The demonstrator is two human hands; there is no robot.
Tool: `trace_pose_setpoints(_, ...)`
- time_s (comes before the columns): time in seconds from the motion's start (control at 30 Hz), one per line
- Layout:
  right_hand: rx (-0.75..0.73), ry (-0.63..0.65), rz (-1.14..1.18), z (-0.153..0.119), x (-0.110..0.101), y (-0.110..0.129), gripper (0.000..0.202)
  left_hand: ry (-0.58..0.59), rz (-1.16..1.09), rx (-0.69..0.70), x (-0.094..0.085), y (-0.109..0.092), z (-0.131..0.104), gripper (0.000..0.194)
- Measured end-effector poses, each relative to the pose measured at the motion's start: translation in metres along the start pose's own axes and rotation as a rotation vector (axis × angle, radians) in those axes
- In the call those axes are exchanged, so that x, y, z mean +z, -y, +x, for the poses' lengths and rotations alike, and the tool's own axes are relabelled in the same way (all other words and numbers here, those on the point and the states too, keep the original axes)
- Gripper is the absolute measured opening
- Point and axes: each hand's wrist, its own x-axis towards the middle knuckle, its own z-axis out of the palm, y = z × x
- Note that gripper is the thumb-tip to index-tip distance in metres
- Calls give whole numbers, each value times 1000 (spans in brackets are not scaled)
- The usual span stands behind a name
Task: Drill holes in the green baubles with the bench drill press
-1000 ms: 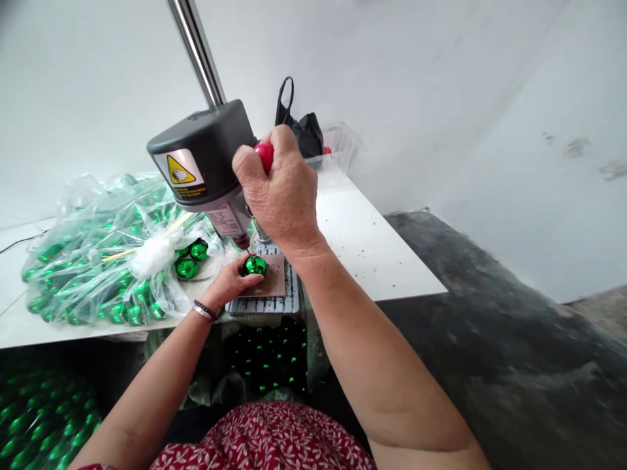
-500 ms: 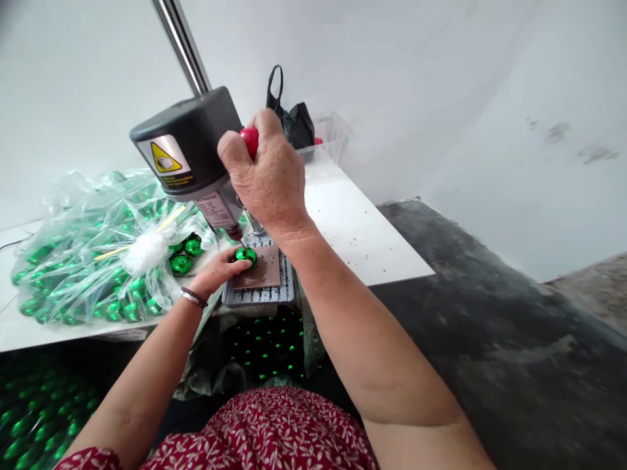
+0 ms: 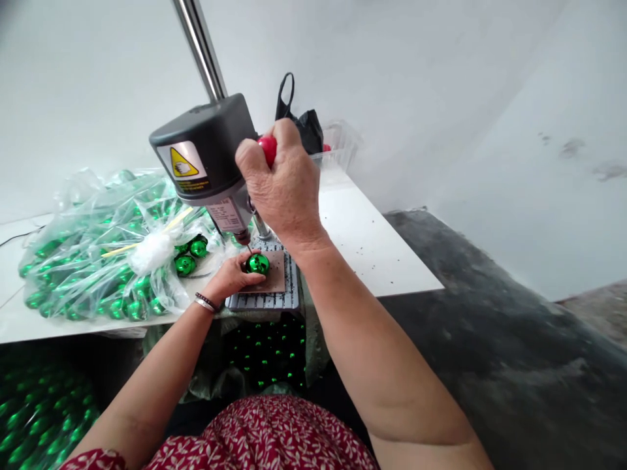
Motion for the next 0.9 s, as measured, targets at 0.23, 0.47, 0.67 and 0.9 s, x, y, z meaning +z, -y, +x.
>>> trace_pose_setpoints(0.23,1,-2,-107,-15,-7,1,24,-23,-59,7,3,5,-1,73)
trace_pose_setpoints(0.47,-72,18,-195,-41,-21,-2,17,-14,-51,54,4,13,1,70)
trace_pose_setpoints(0.67,-222,-1,-251,-47,-21,-9,12,-13,-68,42,5,11,-1,68)
trace_pose_setpoints(0.9,-375,-105,-279,-66,-18,-18,10,11,-54,47,3,6,-3,61)
